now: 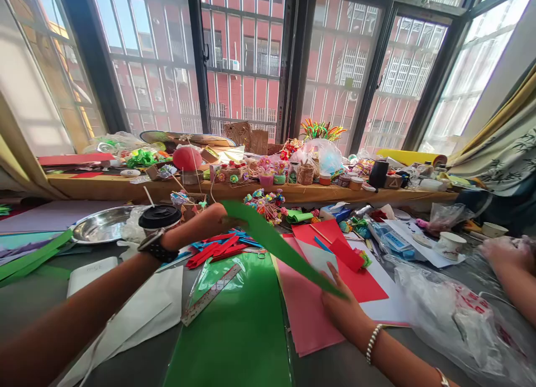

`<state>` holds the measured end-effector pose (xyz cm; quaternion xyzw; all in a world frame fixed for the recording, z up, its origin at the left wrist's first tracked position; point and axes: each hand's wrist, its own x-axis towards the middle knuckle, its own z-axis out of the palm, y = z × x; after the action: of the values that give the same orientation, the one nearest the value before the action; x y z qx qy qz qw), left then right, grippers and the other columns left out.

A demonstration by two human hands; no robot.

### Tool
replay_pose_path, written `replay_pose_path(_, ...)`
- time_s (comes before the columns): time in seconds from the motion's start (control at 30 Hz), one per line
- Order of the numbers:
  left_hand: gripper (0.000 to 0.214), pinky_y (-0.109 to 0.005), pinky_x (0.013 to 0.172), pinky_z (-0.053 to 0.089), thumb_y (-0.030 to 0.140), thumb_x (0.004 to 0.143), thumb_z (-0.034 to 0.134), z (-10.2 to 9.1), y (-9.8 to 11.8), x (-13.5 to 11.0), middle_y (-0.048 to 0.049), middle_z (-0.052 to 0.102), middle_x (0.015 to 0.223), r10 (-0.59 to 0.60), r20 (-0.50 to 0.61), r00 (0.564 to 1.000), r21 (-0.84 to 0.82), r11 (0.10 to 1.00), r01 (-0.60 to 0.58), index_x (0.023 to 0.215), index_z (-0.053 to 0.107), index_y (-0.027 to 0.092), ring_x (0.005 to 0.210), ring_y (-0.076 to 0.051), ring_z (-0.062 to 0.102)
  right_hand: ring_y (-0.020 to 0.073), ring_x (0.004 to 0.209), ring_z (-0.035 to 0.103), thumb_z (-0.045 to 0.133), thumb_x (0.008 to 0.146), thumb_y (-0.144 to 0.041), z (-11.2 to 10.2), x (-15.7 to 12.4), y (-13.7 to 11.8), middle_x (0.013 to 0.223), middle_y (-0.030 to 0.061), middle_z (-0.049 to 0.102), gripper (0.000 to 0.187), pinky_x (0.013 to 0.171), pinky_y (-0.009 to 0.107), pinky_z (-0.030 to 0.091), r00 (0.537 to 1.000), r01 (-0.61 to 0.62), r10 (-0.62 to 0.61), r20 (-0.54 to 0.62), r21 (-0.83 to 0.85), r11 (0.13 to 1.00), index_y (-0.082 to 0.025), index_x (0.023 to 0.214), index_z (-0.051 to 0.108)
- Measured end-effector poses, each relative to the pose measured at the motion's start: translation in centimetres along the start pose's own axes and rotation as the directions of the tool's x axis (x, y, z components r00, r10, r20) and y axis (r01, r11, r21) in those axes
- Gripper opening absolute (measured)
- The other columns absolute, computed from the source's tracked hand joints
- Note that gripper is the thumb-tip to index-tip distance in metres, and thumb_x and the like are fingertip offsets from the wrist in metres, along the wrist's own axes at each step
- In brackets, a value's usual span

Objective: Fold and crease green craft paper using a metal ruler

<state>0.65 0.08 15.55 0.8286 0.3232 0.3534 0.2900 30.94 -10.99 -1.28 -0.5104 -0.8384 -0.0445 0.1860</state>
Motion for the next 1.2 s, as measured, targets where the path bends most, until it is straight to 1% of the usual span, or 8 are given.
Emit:
replay_pose_path(0.13,0.022,-0.026,0.065,0.046,0.032,0.071,0.055,-3.4,0.5,-0.4,0.0032,0.066,0.073,-0.047,-0.094,0.994,-0.133,0.991,0.034,0.08,0.065,0.016,0.073,-0.018,0.061,0.0306,0.105,0.05,0.065,0.06,-0.047,-4.0,2.0,-2.0,0.114,0.0103,0.057,0.063,0.096,0.052,0.029,0.99,-0.106,0.078,0.119,0.257,0.96,-0.023,0.116,0.051)
replay_pose_path(0.23,0.023,-0.023,0.062,0.046,0.033,0.071,0.056,-3.6,-0.5,-0.7,0.0019,0.066,0.073,-0.189,-0.116,0.975,-0.316,0.938,0.144,0.081,0.064,0.015,0.069,-0.015,0.061,0.0271,0.115,0.041,0.056,0.068,-0.054,-6.8,4.2,-3.5,0.13,0.0115,0.041,0.072,0.094,0.043,0.036,0.988,-0.153,0.124,0.09,0.639,0.753,-0.023,0.129,0.034)
replay_pose_path(0.37,0.023,-0.02,0.055,0.044,0.033,0.07,0.059,-1.1,-3.7,-1.0,0.001,0.065,0.066,-0.343,-0.067,0.937,-0.461,0.843,0.275,0.078,0.064,0.012,0.059,-0.012,0.058,0.0246,0.107,0.049,0.051,0.073,-0.052,-7.8,7.1,-4.8,0.123,0.0102,0.049,0.058,0.088,0.039,0.041,0.958,-0.202,0.279,0.072,0.857,0.475,-0.024,0.122,0.043)
replay_pose_path(0.5,0.025,-0.022,0.052,0.045,0.035,0.07,0.058,2.8,-7.7,-1.6,-0.0034,0.065,0.065,-0.447,-0.058,0.893,-0.474,0.799,0.369,0.076,0.061,0.01,0.054,-0.012,0.058,0.0219,0.084,0.062,0.053,0.073,-0.048,-4.5,8.5,-4.3,0.101,0.0091,0.063,0.046,0.073,0.037,0.05,0.878,-0.406,0.379,0.292,0.874,0.268,-0.019,0.109,0.053)
replay_pose_path(0.7,0.022,-0.024,0.056,0.048,0.024,0.074,0.05,8.0,-11.1,-4.4,-0.0071,0.066,0.075,-0.53,0.014,0.848,-0.373,0.784,0.496,0.089,0.058,0.01,0.066,-0.016,0.062,0.0275,0.072,0.063,0.063,0.06,-0.044,1.7,6.9,-1.9,0.08,0.0114,0.068,0.035,0.064,0.04,0.051,0.835,-0.461,0.494,0.24,0.796,0.393,-0.014,0.079,0.062)
replay_pose_path(0.87,0.047,-0.033,0.068,0.049,0.011,0.068,0.05,10.1,-11.2,-6.8,-0.0125,0.063,0.096,-0.571,-0.035,0.82,-0.204,0.808,0.553,0.115,0.045,0.009,0.078,-0.02,0.062,0.027,0.089,0.06,0.05,0.073,-0.035,3.0,4.9,-2.1,0.097,0.0087,0.066,0.036,0.078,0.042,0.048,0.867,-0.402,0.492,0.074,0.686,0.606,-0.018,0.104,0.059)
replay_pose_path(1.03,0.059,-0.042,0.103,0.02,0.021,0.074,0.052,10.9,-9.8,-9.9,-0.0115,0.026,0.139,-0.359,-0.12,0.926,0.152,0.915,0.374,0.129,0.031,0.015,0.126,-0.023,0.025,0.0189,0.112,0.046,0.03,0.081,-0.011,4.3,3.7,-3.6,0.127,0.0042,0.045,0.048,0.09,0.036,0.042,0.98,-0.117,0.17,-0.104,0.388,0.914,-0.025,0.127,0.039)
replay_pose_path(1.2,0.058,-0.048,0.101,0.022,0.047,0.08,0.041,10.3,-10.4,-13.3,-0.0153,0.031,0.135,-0.297,-0.036,0.954,0.655,0.714,0.247,0.127,0.037,0.012,0.125,-0.028,0.026,0.0154,0.116,0.041,0.02,0.071,0.008,4.9,2.7,-4.2,0.135,0.0013,0.034,0.071,0.087,0.029,0.045,0.995,0.033,-0.022,-0.095,0.122,0.992,-0.031,0.131,0.029)
